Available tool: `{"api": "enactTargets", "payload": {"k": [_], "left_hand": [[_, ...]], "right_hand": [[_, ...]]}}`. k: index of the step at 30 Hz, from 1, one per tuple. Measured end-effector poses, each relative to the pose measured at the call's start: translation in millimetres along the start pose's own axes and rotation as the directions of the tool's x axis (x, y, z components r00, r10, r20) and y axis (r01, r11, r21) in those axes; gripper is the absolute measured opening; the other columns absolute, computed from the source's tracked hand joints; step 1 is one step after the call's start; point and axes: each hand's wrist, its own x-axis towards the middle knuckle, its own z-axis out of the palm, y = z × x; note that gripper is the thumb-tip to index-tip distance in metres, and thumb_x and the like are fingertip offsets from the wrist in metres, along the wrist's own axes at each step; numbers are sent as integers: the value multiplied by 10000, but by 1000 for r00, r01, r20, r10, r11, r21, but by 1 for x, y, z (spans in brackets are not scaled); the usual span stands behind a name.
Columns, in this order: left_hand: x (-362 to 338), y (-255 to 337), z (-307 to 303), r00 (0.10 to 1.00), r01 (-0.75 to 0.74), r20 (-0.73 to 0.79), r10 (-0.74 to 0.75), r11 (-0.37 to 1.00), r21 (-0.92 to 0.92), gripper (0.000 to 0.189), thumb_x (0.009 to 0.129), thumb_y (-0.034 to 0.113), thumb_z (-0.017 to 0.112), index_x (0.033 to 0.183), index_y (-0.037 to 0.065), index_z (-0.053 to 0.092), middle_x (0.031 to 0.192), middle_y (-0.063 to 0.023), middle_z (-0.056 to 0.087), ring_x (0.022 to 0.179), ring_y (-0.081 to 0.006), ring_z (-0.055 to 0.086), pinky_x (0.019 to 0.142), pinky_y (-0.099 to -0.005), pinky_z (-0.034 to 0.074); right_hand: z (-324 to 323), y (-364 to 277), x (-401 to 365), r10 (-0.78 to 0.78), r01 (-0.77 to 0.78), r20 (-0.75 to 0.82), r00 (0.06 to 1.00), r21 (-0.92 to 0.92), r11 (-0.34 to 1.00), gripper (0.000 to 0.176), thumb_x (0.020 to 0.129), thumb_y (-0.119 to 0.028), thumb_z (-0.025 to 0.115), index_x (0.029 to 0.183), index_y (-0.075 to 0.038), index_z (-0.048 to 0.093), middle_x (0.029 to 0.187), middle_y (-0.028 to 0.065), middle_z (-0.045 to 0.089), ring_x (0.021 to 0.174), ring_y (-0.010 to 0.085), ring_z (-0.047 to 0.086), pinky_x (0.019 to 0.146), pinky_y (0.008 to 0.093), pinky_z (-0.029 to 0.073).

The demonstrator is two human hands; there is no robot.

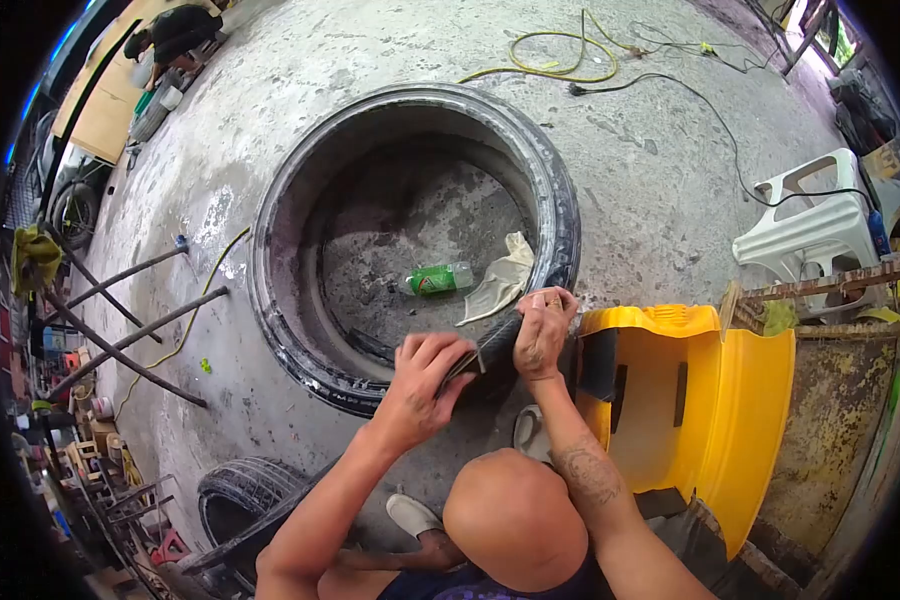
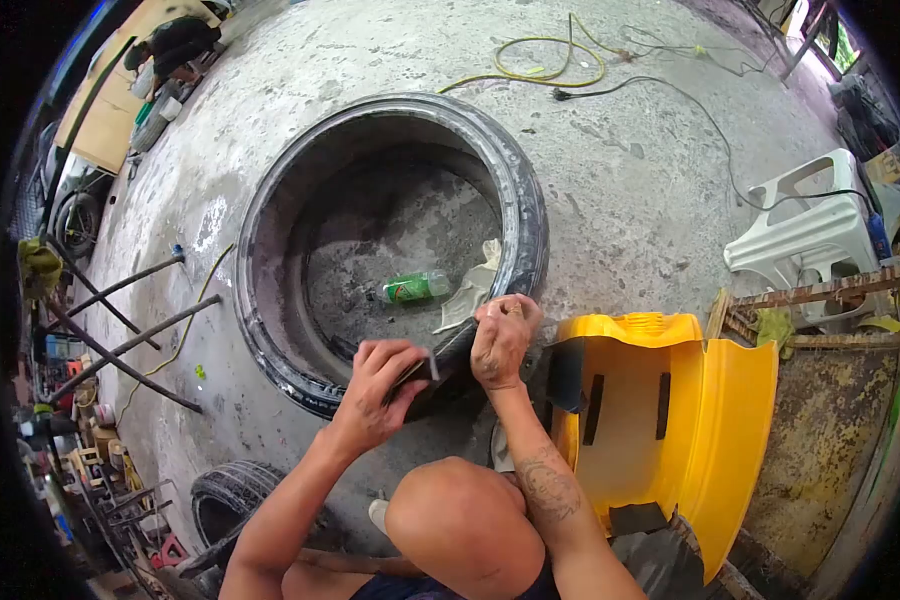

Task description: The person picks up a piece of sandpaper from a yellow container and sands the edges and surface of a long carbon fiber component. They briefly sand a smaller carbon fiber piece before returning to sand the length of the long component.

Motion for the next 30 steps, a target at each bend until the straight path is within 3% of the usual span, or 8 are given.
{"api": "enactTargets", "payload": {"k": [3, 7, 9, 10, 17, 22, 24, 30], "left_hand": [[9, 2, 6, 1000, 10, 13, -11, 999, 45, 354, 850, 20, 728, 1193, 27, 645, 1157, -142, 613, 1050, -363, 554, 952, -437, 447], [37, 4, 11, 994, 96, -36, -99, 993, -65, 332, 877, 58, 741, 1188, -13, 648, 1190, -162, 635, 1088, -347, 599, 948, -385, 481], [37, 8, 5, 968, 181, -144, -207, 967, -177, 293, 888, 62, 741, 1158, -21, 664, 1159, -156, 656, 1051, -335, 646, 920, -372, 514], [33, 8, 6, 970, 131, -189, -156, 982, -138, 279, 881, 47, 747, 1144, -15, 676, 1137, -144, 672, 1027, -319, 676, 913, -360, 530], [29, 17, 21, 994, 28, -102, -37, 996, -84, 316, 805, 68, 831, 1060, -12, 664, 1247, -151, 671, 1066, -331, 652, 928, -395, 520], [34, 15, 20, 994, 102, -17, -105, 985, -142, 288, 792, 60, 836, 1021, -14, 677, 1184, -150, 700, 1059, -327, 645, 923, -389, 511], [35, 19, 18, 986, 141, -49, -159, 954, -264, 254, 797, 34, 818, 1005, -12, 681, 1142, -140, 711, 1048, -310, 645, 919, -382, 508], [66, 17, 32, 992, 124, 18, -124, 968, -220, 208, 808, 4, 777, 979, -11, 661, 1130, -132, 694, 1014, -302, 633, 895, -378, 498]], "right_hand": [[-3, -3, 1, 13, -12, 23, 1000, -10, 1000, 340, 999, -210, 398, 799, -78, 639, 830, 47, 661, 914, 264, 619, 1021, 445, 360], [-8, -9, 4, 16, -17, 54, 998, 19, 1000, 347, 1011, -202, 392, 801, -81, 639, 873, 47, 683, 971, 251, 634, 1045, 441, 347], [-10, -17, 6, -4, 4, 11, 1000, 68, 998, 381, 1030, -192, 374, 780, -82, 640, 895, 56, 700, 1057, 246, 643, 1074, 445, 331], [-8, -16, 4, 1, -1, 1, 1000, 71, 997, 381, 1030, -192, 374, 780, -82, 640, 895, 56, 700, 1057, 246, 643, 1074, 445, 331], [-3, -10, -9, 87, -85, -70, 994, 29, 996, 415, 1023, -172, 336, 732, -81, 618, 833, 66, 691, 1134, 273, 645, 1110, 463, 304], [-7, -9, -10, 126, -125, -9, 992, 116, 985, 436, 1021, -200, 301, 701, -99, 579, 742, 40, 635, 1138, 262, 647, 1122, 459, 279], [-7, -8, -10, 146, -148, 28, 989, 157, 976, 458, 1030, -228, 283, 704, -107, 581, 734, 19, 627, 1143, 249, 641, 1124, 455, 261], [-14, -15, -3, 143, -143, 13, 990, 181, 973, 462, 1034, -233, 298, 692, -119, 587, 733, 7, 622, 1118, 240, 643, 1110, 461, 263]]}}
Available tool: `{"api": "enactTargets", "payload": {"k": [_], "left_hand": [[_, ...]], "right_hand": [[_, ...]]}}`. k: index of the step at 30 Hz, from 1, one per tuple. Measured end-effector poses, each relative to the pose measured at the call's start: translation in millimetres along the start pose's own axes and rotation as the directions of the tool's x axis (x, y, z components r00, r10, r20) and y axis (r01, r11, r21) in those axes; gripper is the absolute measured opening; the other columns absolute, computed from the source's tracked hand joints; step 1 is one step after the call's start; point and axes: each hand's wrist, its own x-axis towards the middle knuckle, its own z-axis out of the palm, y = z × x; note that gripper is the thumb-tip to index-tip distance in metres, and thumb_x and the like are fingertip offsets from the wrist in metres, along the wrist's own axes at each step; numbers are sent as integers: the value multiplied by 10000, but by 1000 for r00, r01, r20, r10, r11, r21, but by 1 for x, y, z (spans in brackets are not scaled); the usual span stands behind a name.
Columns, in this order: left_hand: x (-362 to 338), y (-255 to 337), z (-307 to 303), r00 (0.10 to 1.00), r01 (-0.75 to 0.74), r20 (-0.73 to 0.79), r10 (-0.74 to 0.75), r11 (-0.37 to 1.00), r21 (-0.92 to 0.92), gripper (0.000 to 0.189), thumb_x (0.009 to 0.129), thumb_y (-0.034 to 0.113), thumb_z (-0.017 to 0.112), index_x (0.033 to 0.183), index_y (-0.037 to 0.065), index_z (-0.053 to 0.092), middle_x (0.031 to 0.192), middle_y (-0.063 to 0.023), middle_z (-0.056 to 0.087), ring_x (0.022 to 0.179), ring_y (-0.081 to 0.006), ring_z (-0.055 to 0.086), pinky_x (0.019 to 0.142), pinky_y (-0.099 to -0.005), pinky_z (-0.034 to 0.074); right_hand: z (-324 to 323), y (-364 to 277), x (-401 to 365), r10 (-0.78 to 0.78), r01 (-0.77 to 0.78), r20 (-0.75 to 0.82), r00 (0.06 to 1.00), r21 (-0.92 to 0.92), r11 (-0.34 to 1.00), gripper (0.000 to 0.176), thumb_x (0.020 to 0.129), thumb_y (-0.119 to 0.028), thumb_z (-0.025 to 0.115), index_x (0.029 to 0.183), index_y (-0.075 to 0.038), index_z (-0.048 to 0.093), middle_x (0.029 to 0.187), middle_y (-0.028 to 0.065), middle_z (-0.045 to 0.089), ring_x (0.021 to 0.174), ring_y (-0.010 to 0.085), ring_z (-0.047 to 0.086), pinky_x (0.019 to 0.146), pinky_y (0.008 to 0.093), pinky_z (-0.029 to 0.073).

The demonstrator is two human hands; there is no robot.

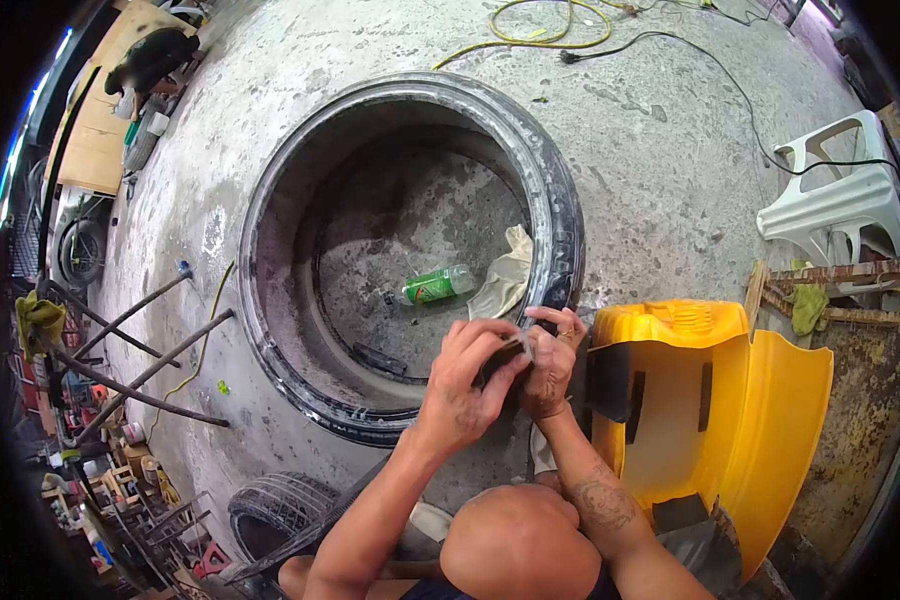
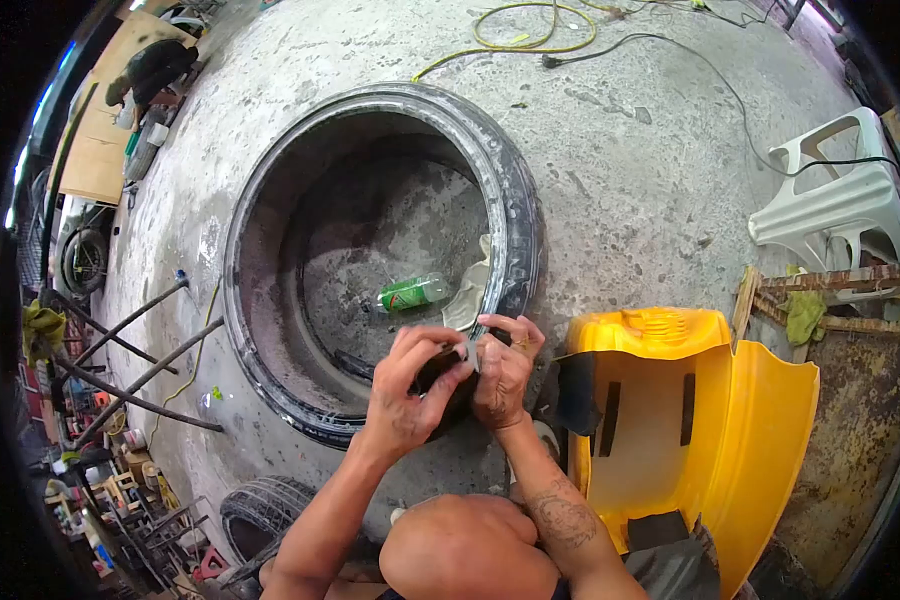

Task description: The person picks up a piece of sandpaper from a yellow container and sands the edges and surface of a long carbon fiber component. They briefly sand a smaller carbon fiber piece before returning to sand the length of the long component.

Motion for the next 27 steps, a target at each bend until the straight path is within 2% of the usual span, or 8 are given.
{"api": "enactTargets", "payload": {"k": [3, 14, 15, 18, 21, 23, 26, 27], "left_hand": [[-5, 1, -2, 999, -51, 12, 51, 998, 47, 184, 803, -23, 758, 954, 2, 655, 1117, -130, 690, 988, -316, 624, 867, -378, 498], [-21, 8, 1, 996, -82, -15, 87, 979, 187, 228, 771, -47, 778, 957, 13, 661, 1118, -128, 689, 956, -328, 621, 871, -386, 487], [-15, 7, 3, 997, -68, -23, 73, 980, 188, 228, 771, -47, 778, 957, 13, 661, 1118, -128, 689, 956, -328, 621, 871, -386, 487], [-9, 0, 6, 982, 137, -125, -144, 988, -65, 234, 833, 8, 777, 1036, -7, 662, 1171, -156, 684, 1027, -297, 656, 913, -377, 513], [-35, 10, -3, 956, 215, -176, -233, 970, -116, 281, 832, 38, 803, 1068, -13, 659, 1176, -170, 681, 1075, -277, 656, 930, -369, 523], [-45, 11, 1, 995, 83, -59, -78, 993, 84, 336, 815, 69, 832, 1082, -26, 651, 1224, -198, 674, 1049, -318, 681, 907, -375, 541], [-39, 15, 2, 997, 65, -58, -57, 989, 134, 318, 820, 47, 816, 1082, -28, 652, 1227, -204, 678, 1036, -325, 697, 880, -374, 552], [-39, 15, 1, 996, 87, -32, -85, 993, 77, 296, 821, 35, 807, 1066, -28, 655, 1218, -205, 682, 1036, -325, 699, 872, -378, 556]], "right_hand": [[-3, 10, -3, -52, 53, 61, 997, -27, 998, 461, 1035, -236, 310, 687, -118, 589, 741, 8, 629, 1107, 240, 645, 1101, 461, 266], [-5, 10, 0, -49, 46, 69, 996, 39, 998, 490, 1029, -244, 323, 638, -109, 585, 723, 1, 646, 1090, 227, 636, 1102, 454, 254], [-6, 9, -1, -36, 33, 72, 997, 50, 998, 492, 1028, -244, 321, 639, -107, 590, 728, 1, 651, 1097, 224, 633, 1103, 453, 252], [-6, 10, -1, -55, 51, 83, 995, 52, 997, 493, 1017, -235, 314, 632, -98, 590, 718, 5, 667, 1115, 220, 624, 1112, 441, 241], [-7, 11, -1, -32, 25, 94, 995, 78, 997, 483, 1002, -219, 315, 608, -98, 567, 709, 12, 683, 1125, 221, 622, 1120, 439, 236], [-6, 13, -3, -61, 55, 86, 994, 72, 996, 484, 999, -214, 309, 595, -103, 552, 710, 9, 688, 1132, 220, 620, 1124, 439, 234], [-6, 13, -2, -69, 63, 77, 995, 80, 995, 474, 995, -220, 314, 603, -100, 551, 707, 4, 689, 1131, 223, 625, 1126, 437, 233], [-6, 13, -3, -75, 69, 78, 994, 82, 994, 470, 994, -222, 315, 606, -99, 551, 705, 2, 689, 1128, 223, 627, 1126, 439, 233]]}}
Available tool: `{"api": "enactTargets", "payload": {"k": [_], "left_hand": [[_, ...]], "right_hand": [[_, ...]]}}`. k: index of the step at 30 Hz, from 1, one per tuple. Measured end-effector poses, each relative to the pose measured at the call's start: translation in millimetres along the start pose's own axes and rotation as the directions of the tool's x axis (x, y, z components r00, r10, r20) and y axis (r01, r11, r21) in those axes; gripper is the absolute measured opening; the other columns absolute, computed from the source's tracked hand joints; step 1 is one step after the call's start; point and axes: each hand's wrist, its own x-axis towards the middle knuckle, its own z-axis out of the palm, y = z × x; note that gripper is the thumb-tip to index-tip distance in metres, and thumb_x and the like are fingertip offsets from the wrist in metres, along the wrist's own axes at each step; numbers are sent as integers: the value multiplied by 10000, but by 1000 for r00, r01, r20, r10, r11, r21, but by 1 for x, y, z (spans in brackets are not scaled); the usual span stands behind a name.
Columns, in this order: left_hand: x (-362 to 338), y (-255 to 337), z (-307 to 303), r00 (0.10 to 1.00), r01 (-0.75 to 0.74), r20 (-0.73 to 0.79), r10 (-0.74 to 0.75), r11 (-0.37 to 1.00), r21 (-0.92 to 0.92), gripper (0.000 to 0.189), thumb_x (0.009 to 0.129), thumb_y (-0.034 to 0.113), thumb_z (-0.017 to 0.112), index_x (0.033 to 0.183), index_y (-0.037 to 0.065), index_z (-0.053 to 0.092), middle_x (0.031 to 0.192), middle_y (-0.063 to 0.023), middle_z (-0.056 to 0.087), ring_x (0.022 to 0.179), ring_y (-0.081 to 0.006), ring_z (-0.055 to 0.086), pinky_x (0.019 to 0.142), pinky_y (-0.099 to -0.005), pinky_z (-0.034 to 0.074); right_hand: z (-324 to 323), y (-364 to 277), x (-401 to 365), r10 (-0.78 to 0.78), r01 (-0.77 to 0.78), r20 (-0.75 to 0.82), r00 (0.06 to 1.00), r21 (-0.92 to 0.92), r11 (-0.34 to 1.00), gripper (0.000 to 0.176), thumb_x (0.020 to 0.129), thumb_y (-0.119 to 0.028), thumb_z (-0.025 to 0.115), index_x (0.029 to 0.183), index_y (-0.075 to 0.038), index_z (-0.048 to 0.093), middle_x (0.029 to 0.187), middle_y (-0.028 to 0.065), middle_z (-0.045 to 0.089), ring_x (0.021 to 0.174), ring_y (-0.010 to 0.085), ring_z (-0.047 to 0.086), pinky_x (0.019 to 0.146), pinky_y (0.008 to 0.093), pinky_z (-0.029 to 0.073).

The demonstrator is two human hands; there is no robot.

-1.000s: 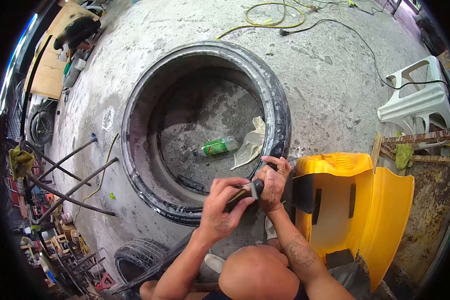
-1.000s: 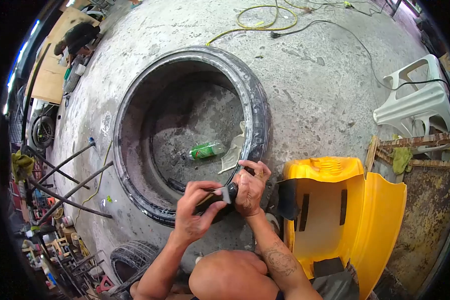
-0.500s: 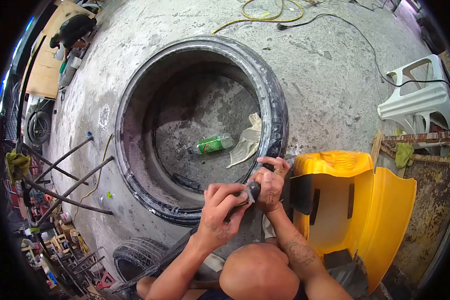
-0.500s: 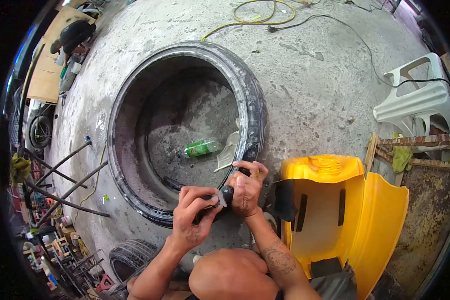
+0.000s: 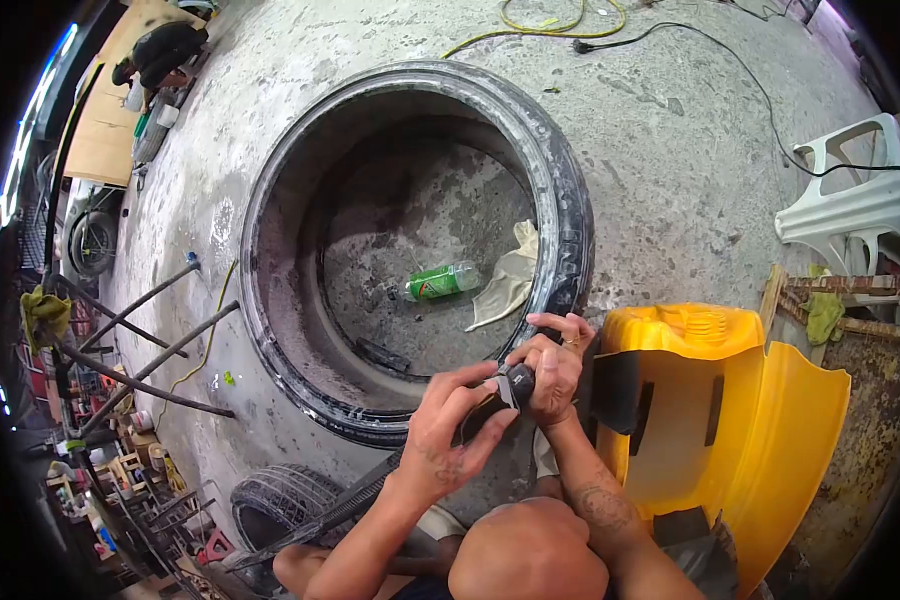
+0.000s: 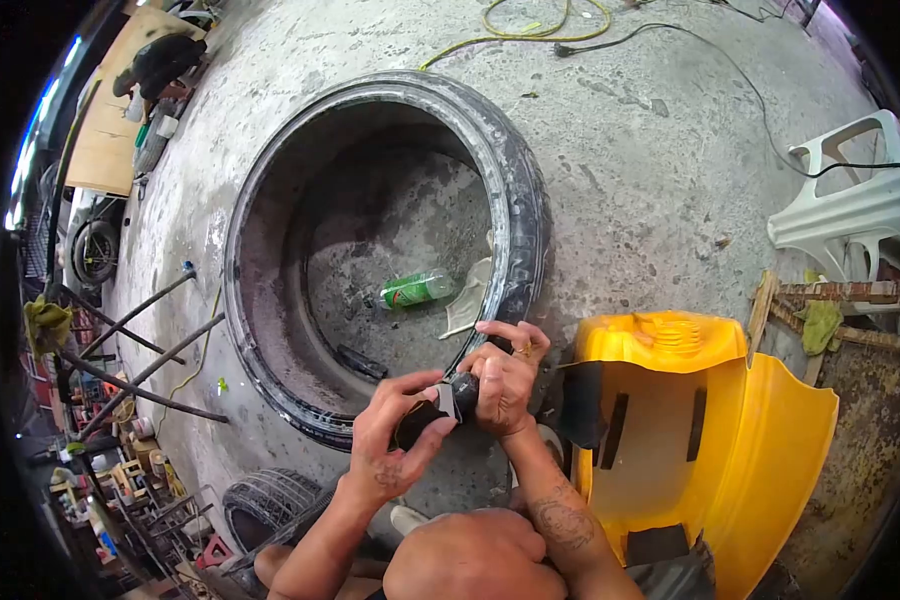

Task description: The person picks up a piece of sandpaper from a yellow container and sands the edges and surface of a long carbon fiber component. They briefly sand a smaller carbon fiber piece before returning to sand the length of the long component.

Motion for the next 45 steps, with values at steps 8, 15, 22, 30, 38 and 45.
{"api": "enactTargets", "payload": {"k": [8, 15, 22, 30, 38, 45], "left_hand": [[11, 5, -3, 999, -4, -50, 0, 997, -74, 202, 825, 0, 774, 994, -15, 665, 1155, -187, 696, 1013, -322, 699, 865, -380, 545], [15, 4, 5, 988, -149, -11, 152, 980, 130, 192, 799, -27, 767, 962, 13, 675, 1076, -126, 700, 941, -320, 644, 839, -374, 467], [16, 10, 2, 989, -135, -36, 142, 977, 165, 199, 793, -56, 749, 962, 17, 675, 1053, -132, 691, 921, -317, 649, 841, -378, 482], [25, -1, 3, 881, 389, -118, -459, 842, -373, 153, 953, 97, 718, 1030, -16, 651, 987, -95, 715, 845, -176, 680, 788, -275, 511], [1, -12, -11, 747, 376, 47, -663, 363, -853, 303, 1023, 300, 654, 1117, 16, 604, 986, -161, 713, 793, -218, 714, 665, -308, 590], [-12, 10, -14, 761, 372, 40, -648, 386, -844, 264, 1032, 270, 641, 1079, 11, 616, 941, -136, 706, 770, -203, 710, 668, -306, 593]], "right_hand": [[-1, 3, 2, -19, 19, 3, 1000, -17, 1000, 481, 1021, -221, 313, 623, -113, 561, 721, -5, 679, 1120, 216, 632, 1112, 447, 243], [2, 7, 1, -40, 39, -31, 999, -33, 999, 470, 1048, -215, 344, 643, -131, 568, 721, -20, 645, 1084, 219, 644, 1063, 448, 286], [0, 6, 2, -38, 37, -22, 999, -57, 998, 426, 1042, -206, 366, 690, -125, 592, 732, -20, 647, 1065, 215, 649, 1067, 456, 292], [3, 6, 2, -52, 48, -47, 997, -87, 995, 416, 1031, -209, 371, 697, -126, 605, 755, -16, 655, 1083, 221, 653, 1076, 460, 301], [6, 8, -1, -76, 73, -67, 995, -43, 996, 416, 1031, -245, 391, 687, -130, 595, 743, -17, 654, 1100, 229, 656, 1083, 447, 287], [-12, -16, 10, -3, 9, -96, 995, 66, 998, 160, 985, -163, 598, 990, -52, 712, 1081, 108, 694, 1159, 281, 609, 1045, 442, 399]]}}
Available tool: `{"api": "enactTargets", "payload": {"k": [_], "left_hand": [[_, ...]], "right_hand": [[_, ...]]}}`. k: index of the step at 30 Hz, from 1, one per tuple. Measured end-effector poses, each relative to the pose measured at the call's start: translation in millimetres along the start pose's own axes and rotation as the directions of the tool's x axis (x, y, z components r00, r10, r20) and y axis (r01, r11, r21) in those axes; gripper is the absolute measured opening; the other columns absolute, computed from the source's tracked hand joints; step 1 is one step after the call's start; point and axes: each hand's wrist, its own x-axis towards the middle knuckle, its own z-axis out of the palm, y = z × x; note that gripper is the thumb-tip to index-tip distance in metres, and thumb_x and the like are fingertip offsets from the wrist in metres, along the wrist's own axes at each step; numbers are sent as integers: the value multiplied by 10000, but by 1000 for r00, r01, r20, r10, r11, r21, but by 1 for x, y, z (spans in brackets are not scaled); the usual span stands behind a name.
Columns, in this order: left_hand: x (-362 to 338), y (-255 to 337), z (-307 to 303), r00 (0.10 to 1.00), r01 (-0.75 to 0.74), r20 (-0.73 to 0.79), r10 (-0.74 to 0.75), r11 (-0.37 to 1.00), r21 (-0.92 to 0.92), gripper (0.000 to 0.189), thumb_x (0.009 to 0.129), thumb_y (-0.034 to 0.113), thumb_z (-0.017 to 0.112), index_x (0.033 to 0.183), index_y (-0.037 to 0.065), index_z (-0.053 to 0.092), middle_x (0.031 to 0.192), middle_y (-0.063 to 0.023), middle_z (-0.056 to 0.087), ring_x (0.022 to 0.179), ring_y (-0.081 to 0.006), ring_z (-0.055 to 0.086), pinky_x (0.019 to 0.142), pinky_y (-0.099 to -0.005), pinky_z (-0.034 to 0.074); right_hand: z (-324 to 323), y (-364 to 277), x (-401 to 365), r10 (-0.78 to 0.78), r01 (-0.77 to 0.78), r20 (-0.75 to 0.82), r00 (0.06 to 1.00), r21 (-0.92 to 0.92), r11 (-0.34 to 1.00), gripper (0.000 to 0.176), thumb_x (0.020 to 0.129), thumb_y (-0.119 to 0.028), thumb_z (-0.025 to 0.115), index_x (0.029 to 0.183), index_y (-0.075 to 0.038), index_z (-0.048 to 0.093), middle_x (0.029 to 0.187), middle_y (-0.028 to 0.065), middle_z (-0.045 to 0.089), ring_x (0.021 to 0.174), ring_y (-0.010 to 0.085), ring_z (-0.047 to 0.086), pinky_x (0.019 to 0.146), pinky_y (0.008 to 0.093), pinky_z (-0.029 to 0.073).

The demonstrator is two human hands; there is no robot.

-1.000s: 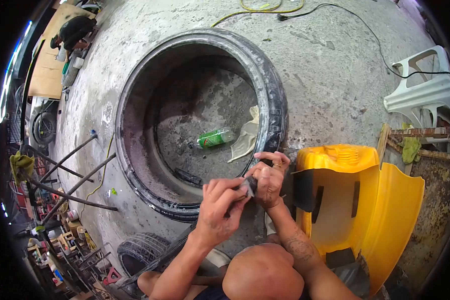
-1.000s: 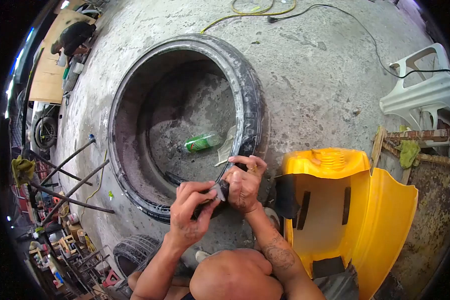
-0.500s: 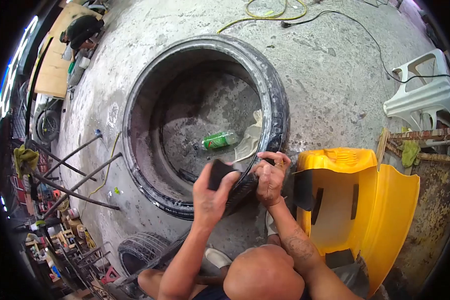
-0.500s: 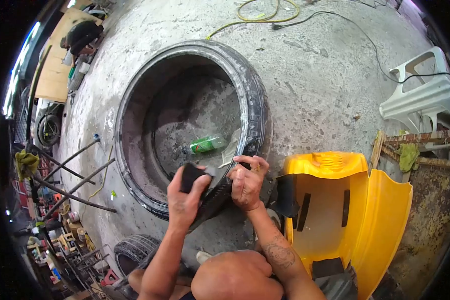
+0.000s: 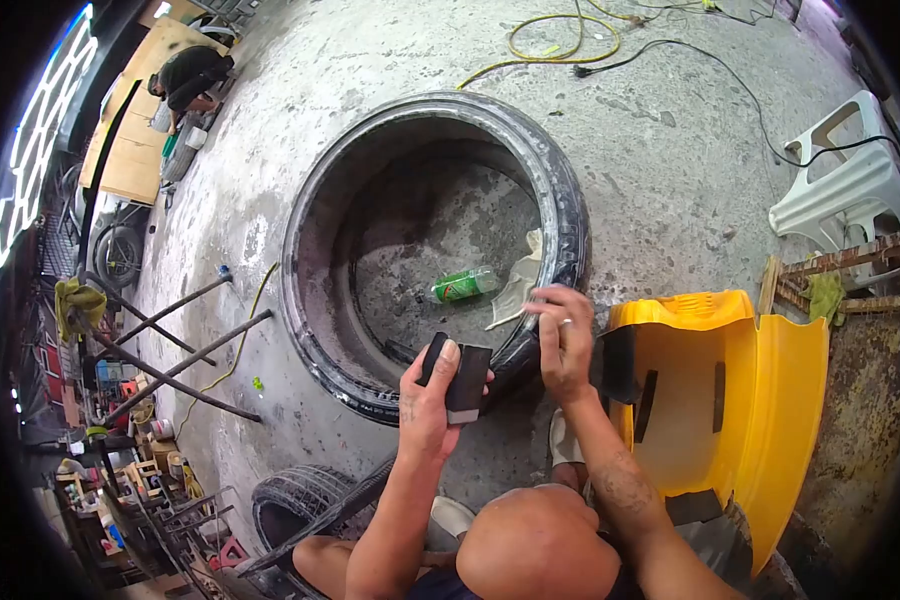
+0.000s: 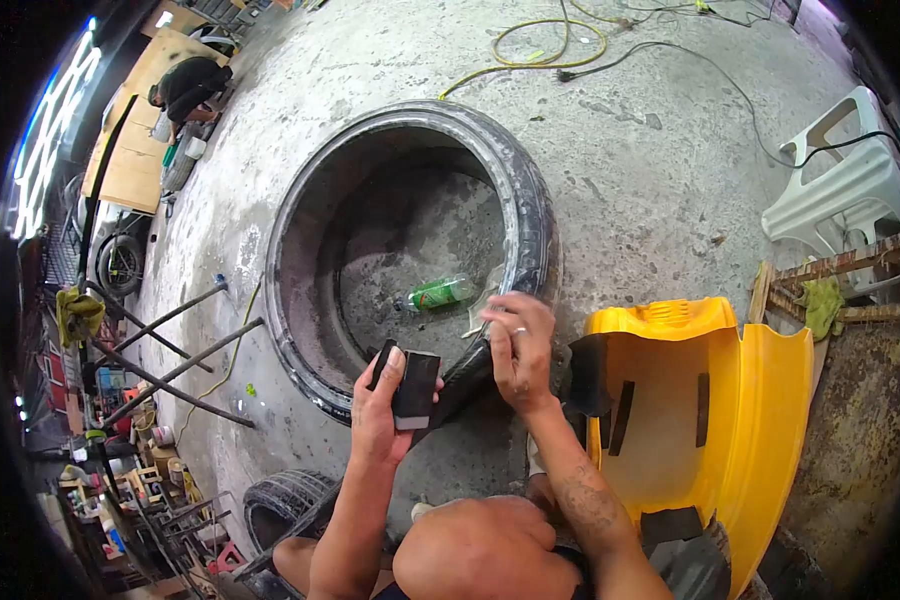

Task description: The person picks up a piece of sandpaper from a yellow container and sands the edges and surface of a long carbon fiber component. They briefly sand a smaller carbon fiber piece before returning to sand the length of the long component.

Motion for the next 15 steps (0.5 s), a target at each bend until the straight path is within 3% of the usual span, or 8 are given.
{"api": "enactTargets", "payload": {"k": [1, 3, 4, 5, 7, 8, 10, 15], "left_hand": [[-5, 1, 0, 1000, 1, 21, 0, 1000, -14, 240, 1018, 245, 670, 1070, 16, 618, 916, -108, 695, 764, -195, 710, 668, -304, 594], [-15, -1, -1, 1000, 9, 23, -8, 1000, -30, 238, 1020, 243, 667, 1064, 13, 626, 925, -105, 697, 769, -189, 710, 667, -305, 595], [-19, -4, -1, 1000, -7, 28, 8, 999, -40, 236, 1018, 245, 671, 1055, 14, 635, 935, -96, 699, 775, -174, 704, 670, -296, 588], [-23, -5, -1, 999, -23, 34, 25, 998, -50, 235, 1016, 246, 675, 1046, 14, 644, 944, -87, 701, 781, -159, 698, 672, -288, 582], [-32, -4, 9, 998, -52, 36, 55, 996, -68, 231, 1015, 243, 678, 1041, 15, 654, 946, -70, 698, 788, -140, 687, 682, -277, 571], [-36, -2, 12, 996, -86, 27, 88, 993, -80, 226, 1015, 240, 680, 1036, 15, 664, 948, -52, 696, 795, -121, 677, 692, -266, 561], [-42, -1, 7, 997, -79, -3, 79, 991, -105, 222, 1010, 236, 688, 1039, 17, 671, 946, -40, 692, 801, -113, 671, 704, -258, 553], [-45, -11, -15, 993, -93, -81, 87, 993, -72, 210, 996, 222, 706, 1051, 20, 681, 938, -17, 681, 806, -101, 662, 727, -251, 547]], "right_hand": [[-8, -14, 4, -4, 4, 1, 1000, 1, 1000, 160, 985, -163, 598, 990, -52, 712, 1081, 108, 694, 1159, 281, 609, 1045, 442, 399], [-31, -50, 6, -72, 55, 189, 979, 97, 994, 237, 953, -172, 699, 1151, -44, 708, 1227, 149, 651, 1091, 277, 632, 938, 385, 504], [-37, -64, 2, 60, -170, 343, 937, 300, 939, 296, 923, -147, 760, 1190, -41, 686, 1236, 142, 642, 1080, 198, 630, 845, 313, 536], [-36, -72, -8, 181, -391, 461, 869, 414, 822, 311, 908, -33, 753, 1210, -34, 678, 1285, 127, 619, 1083, 148, 629, 847, 275, 541], [-39, -88, -11, 315, -593, 561, 765, 425, 684, 325, 875, 67, 746, 1180, -24, 677, 1320, 131, 596, 1093, 155, 643, 893, 278, 550], [-39, -88, -13, 312, -589, 559, 769, 426, 687, 325, 875, 67, 746, 1180, -24, 677, 1320, 131, 596, 1093, 155, 643, 893, 278, 550], [-37, -84, -20, 340, -654, 559, 757, 631, 418, 262, 870, 49, 771, 1109, -16, 682, 1253, 99, 657, 1073, 153, 656, 945, 287, 560], [-44, -79, -34, 288, -702, 647, 706, 585, 406, 247, 862, 53, 782, 1069, -11, 663, 1197, 113, 683, 1079, 155, 658, 972, 308, 559]]}}
